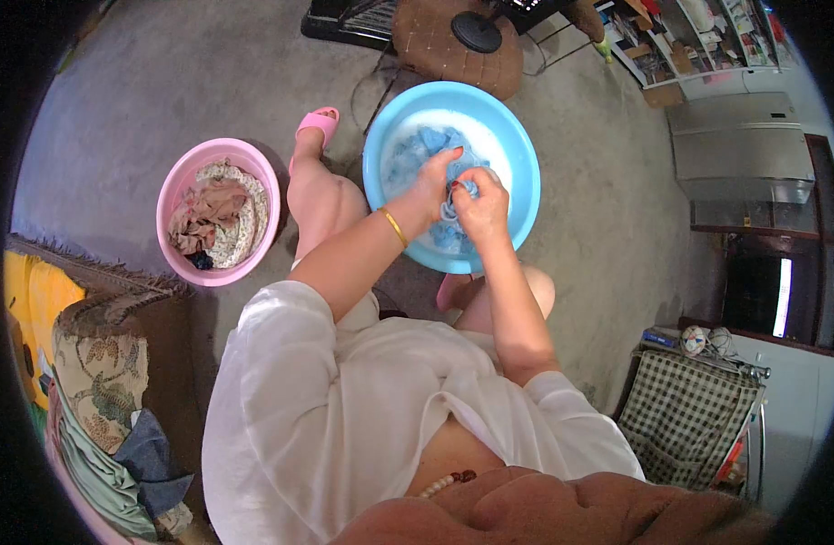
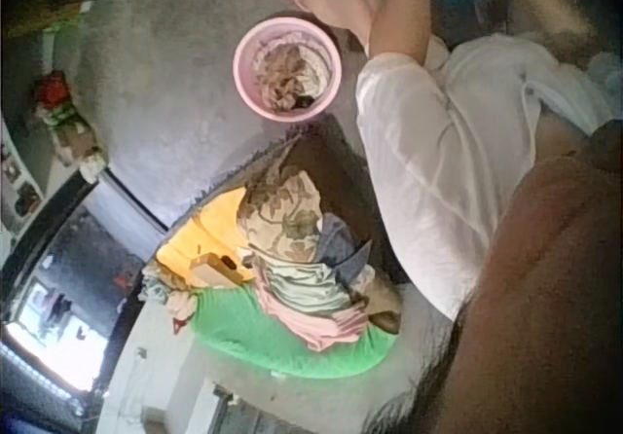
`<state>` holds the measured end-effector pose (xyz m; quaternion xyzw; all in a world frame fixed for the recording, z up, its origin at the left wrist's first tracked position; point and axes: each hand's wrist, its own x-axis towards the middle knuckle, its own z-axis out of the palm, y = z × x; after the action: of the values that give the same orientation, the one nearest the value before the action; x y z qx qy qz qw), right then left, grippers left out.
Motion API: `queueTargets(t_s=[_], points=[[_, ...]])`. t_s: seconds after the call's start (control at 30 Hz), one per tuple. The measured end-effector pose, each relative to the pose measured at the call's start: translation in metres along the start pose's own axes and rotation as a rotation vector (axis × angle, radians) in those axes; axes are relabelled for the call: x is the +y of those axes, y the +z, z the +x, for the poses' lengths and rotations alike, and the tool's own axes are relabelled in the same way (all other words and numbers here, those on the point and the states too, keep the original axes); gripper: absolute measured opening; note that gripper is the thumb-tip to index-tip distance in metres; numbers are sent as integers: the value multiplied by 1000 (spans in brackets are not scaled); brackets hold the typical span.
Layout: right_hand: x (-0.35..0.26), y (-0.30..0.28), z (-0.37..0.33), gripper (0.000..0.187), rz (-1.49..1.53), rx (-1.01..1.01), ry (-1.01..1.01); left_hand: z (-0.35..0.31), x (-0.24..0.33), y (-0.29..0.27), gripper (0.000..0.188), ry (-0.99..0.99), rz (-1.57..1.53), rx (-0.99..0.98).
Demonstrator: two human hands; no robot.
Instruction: The person washes a garment by hand, scrubbing it in a basin of soapy water and wringing it out.
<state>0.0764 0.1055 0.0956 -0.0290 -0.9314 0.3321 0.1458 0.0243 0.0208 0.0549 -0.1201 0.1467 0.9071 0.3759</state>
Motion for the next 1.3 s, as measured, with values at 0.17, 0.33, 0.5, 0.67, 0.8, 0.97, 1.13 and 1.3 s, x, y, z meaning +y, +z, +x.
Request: queueTargets(t_s=[0.17,0.33,0.5,0.67,0.8,0.97,1.13,1.3], points=[[-38,-1,-25,12,35,-25,-280,22,11,-27,31,-132,-5,-203],[-22,7,-16,7,-148,-30,-256,33,-9,-43,30,105,413,-116],[31,-1,30,20,-162,20,198,40,-39,-22,18,91,-107,91],[-4,6,2,18,-180,16,-16,43,-26,-43,26,65,138,21],[-24,11,-11,17,-105,2,-279,45,-21,-70,27,-40,85,-163],[52,-1,25,21,-1,96,217,24,-24,-12,27,-9,74,115],[89,11,0,23,58,-92,443,18,-11,-5,28,146,61,159],[93,16,-7,29,467,98,371,15,-9,9,22,145,6,107]])
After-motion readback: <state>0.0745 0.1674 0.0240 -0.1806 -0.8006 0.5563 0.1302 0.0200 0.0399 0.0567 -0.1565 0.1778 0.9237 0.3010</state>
